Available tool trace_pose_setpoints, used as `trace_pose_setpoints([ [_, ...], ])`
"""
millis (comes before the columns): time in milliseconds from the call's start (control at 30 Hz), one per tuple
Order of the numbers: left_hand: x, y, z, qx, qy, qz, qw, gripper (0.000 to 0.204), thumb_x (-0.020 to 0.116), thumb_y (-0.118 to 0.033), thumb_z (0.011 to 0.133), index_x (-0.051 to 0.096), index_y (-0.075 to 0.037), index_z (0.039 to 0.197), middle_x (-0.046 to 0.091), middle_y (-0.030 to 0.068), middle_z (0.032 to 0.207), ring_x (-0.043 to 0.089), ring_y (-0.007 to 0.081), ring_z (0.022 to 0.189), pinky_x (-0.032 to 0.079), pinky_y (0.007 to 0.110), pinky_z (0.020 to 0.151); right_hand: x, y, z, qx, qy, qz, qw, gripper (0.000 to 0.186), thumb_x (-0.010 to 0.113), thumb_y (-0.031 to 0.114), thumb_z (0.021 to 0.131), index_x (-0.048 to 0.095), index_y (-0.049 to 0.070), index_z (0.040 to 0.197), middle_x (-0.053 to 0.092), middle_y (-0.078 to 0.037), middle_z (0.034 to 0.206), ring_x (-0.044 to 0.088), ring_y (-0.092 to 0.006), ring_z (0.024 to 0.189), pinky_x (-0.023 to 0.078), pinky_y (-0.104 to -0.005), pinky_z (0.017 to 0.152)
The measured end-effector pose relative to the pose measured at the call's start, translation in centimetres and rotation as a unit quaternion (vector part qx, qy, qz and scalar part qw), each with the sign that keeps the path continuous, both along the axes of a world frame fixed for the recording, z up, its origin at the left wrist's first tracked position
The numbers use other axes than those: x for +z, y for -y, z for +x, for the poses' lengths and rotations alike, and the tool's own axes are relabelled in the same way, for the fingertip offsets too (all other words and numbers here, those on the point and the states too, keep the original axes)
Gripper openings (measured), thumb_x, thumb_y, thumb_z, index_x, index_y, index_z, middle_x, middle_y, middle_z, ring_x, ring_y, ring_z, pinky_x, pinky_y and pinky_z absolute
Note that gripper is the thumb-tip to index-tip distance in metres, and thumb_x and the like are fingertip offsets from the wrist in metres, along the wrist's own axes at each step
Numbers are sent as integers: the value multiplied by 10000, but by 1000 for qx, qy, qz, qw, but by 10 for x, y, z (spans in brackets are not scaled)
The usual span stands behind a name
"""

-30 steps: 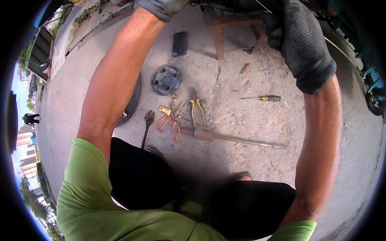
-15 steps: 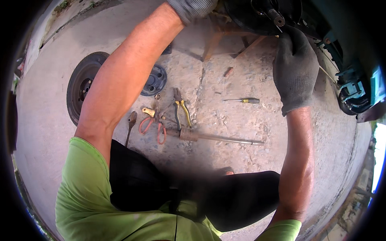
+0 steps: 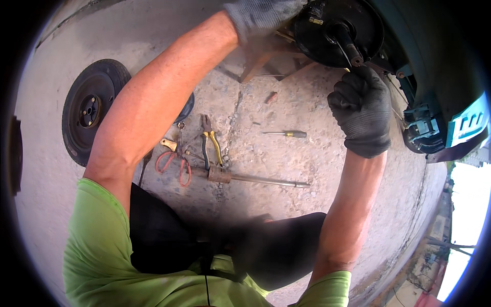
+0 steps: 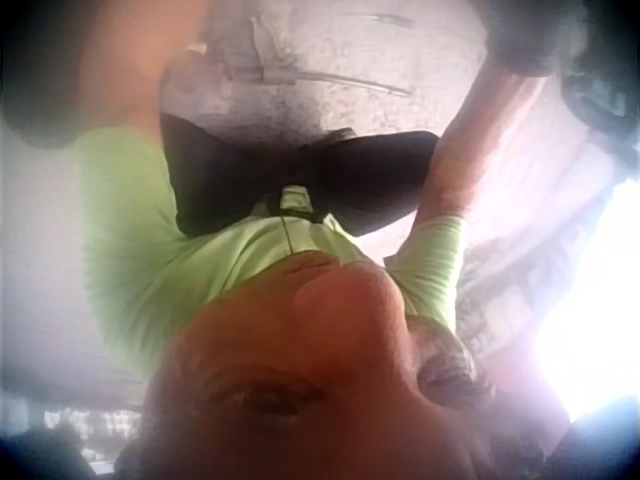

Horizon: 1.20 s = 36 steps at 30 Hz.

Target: The person uses shears to cut a plastic tie on a vehicle axle and then uses a screwdriver to manipulate and pry components within the brake assembly. The person handles the tools with gloved hands while positioned on the ground next to a removed wheel.

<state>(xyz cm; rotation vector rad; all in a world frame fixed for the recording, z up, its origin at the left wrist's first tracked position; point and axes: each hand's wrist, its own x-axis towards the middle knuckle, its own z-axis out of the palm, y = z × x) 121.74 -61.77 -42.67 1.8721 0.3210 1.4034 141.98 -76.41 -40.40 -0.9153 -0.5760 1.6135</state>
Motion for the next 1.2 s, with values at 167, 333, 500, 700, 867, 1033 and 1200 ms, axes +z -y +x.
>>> trace_pose_setpoints([
  [167, 5, 9, 8, -90, 49, -98, 990, 459, 488, -389, 1075, 638, 12, 1243, 697, 170, 1178, 652, 266, 1092, 507, 365, 931, -1, 6, -26, -170, 364, 71, 913, 257, 556, 166, 1037, 657, 8, 1213, 381, 57, 656, 344, -38, 543, 295, -208, 510],
  [333, -7, -2, 16, -7, 88, 73, 993, 410, 471, -338, 1083, 642, -8, 1256, 693, 161, 1198, 655, 283, 1093, 522, 380, 919, -9, 2, -20, -188, 511, 108, 831, 265, 669, 207, 986, 675, 2, 1154, 499, 29, 701, 424, -32, 590, 327, -206, 524],
  [500, -15, -17, 23, 143, -2, 232, 962, 349, 438, -184, 1079, 604, -51, 1356, 667, 158, 1257, 648, 298, 1108, 521, 398, 961, -32, -10, -15, -260, 663, 226, 665, 218, 733, 185, 940, 711, 1, 1056, 624, 3, 771, 560, -71, 681, 452, -221, 616],
  [700, -22, -21, 29, 214, -7, 305, 928, 414, 486, -95, 1031, 541, -104, 1442, 651, 171, 1269, 633, 325, 1130, 525, 411, 981, -49, -16, -15, -307, 660, 320, 607, 207, 745, 150, 924, 700, -22, 1030, 648, -16, 815, 591, -82, 733, 496, -234, 681],
  [867, -13, -15, 11, 78, -26, 220, 972, 472, 559, -60, 986, 506, -74, 1455, 628, 203, 1272, 615, 341, 1141, 513, 427, 1005, -43, -12, -22, -293, 608, 255, 693, 151, 714, 103, 936, 702, -17, 1028, 604, -7, 782, 548, -74, 673, 476, -245, 613],
  [1033, -18, -13, 21, 168, -13, 251, 953, 385, 442, -272, 1086, 571, -36, 1361, 622, 214, 1248, 606, 351, 1134, 506, 413, 1009, -31, -4, -25, -165, 571, 218, 774, 240, 584, 8, 977, 644, -52, 1202, 538, -2, 813, 464, -44, 641, 403, -216, 554],
  [1200, -6, -4, 23, 19, 21, 66, 997, 492, 616, -126, 965, 505, -59, 1439, 613, 205, 1284, 598, 365, 1149, 488, 425, 1041, -24, -6, -12, -85, 150, 93, 981, 380, 499, 148, 1057, 504, 19, 1415, 352, 45, 688, 320, -43, 560, 277, -200, 515],
])
